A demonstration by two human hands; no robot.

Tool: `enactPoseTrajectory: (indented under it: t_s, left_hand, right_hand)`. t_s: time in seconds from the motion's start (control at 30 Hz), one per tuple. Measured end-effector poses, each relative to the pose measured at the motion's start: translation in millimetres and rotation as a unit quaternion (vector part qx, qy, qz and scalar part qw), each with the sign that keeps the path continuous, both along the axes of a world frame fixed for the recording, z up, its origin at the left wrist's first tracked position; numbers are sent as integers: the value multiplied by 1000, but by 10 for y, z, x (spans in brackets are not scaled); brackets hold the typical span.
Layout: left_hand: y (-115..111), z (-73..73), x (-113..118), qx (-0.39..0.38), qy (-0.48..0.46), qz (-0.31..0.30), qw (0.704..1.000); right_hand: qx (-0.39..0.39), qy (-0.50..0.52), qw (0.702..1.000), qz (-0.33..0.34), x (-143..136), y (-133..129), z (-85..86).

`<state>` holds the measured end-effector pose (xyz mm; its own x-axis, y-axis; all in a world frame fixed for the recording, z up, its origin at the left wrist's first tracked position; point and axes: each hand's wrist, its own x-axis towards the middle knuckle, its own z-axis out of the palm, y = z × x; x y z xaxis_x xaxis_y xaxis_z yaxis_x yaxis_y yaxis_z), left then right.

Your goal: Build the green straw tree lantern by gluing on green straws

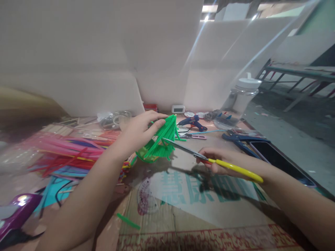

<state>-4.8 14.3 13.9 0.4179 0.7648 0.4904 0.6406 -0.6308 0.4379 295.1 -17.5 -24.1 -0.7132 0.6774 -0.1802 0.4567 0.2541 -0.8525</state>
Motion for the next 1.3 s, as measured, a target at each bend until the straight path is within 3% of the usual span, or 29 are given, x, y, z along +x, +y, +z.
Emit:
enactPoseTrajectory:
  t_s: [0.3, 0.9, 1.07, 1.2, 1.3]
  left_hand:
    - [-2, 1, -6, -3, -5, -1, 1000]
    - [11, -11, -5, 2, 3, 9, 1000]
    - [-5, 6, -10, 4, -3, 5, 1000]
    - [60, -16, -47, -18, -60, 19, 998]
    - [158, -100, -71, -57, -147, 44, 986]
  right_hand:
    - [-46, 22, 999, -8, -31, -9, -22]
    - [-5, -6, 1000, -18, -45, -2, -144]
    - [1, -43, 999, -15, -69, -49, -64]
    - [26, -118, 993, -5, -46, -109, 85]
    - [97, -167, 981, 9, -22, -124, 83]
